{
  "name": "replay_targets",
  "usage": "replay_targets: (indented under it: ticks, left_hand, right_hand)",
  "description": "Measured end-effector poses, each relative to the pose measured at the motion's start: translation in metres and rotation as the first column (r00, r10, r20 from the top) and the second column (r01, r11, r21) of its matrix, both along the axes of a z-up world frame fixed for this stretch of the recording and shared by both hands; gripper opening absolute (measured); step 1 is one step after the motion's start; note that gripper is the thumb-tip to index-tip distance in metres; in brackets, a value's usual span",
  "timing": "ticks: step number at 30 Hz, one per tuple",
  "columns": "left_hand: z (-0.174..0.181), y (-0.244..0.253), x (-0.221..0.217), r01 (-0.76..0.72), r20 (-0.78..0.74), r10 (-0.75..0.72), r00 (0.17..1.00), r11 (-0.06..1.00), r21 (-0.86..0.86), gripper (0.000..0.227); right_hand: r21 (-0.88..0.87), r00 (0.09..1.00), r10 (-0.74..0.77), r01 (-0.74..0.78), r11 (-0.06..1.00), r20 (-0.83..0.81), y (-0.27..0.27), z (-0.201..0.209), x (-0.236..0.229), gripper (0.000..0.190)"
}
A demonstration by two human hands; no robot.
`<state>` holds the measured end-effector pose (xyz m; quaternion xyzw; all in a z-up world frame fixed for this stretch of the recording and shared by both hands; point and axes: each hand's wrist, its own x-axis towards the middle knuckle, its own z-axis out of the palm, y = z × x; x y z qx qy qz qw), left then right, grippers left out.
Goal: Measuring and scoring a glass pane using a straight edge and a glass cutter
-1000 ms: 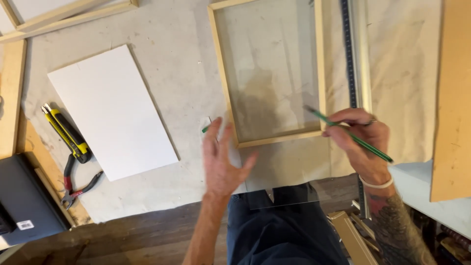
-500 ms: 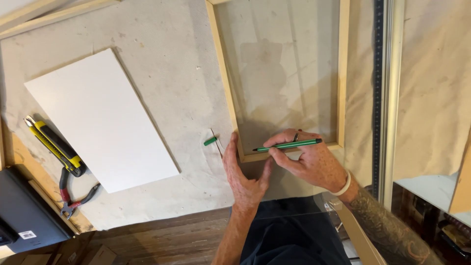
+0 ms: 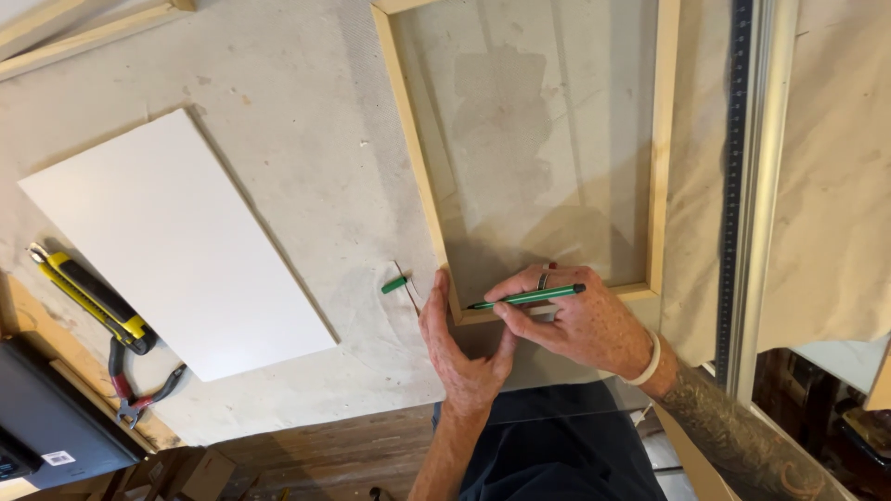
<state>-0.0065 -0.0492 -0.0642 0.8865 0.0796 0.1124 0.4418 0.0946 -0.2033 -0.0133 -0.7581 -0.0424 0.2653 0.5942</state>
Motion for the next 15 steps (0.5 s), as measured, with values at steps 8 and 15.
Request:
replay_targets:
  ticks: [8, 15]
  left_hand:
    - [-0.002, -0.002, -0.003, 0.018, -0.048, -0.013, 0.999, 0.994, 0.106, 0.075]
    - [-0.001, -0.001, -0.002, 0.029, -0.057, -0.023, 0.998, 0.994, 0.11, 0.075]
  right_hand:
    - [-0.019, 0.976, 0.131, -0.13, 0.991, 0.176, 0.001, -0.014, 0.002, 0.013]
    - [-0.066, 0.939, 0.182, -0.17, 0.983, 0.292, 0.0, -0.017, 0.003, 0.014]
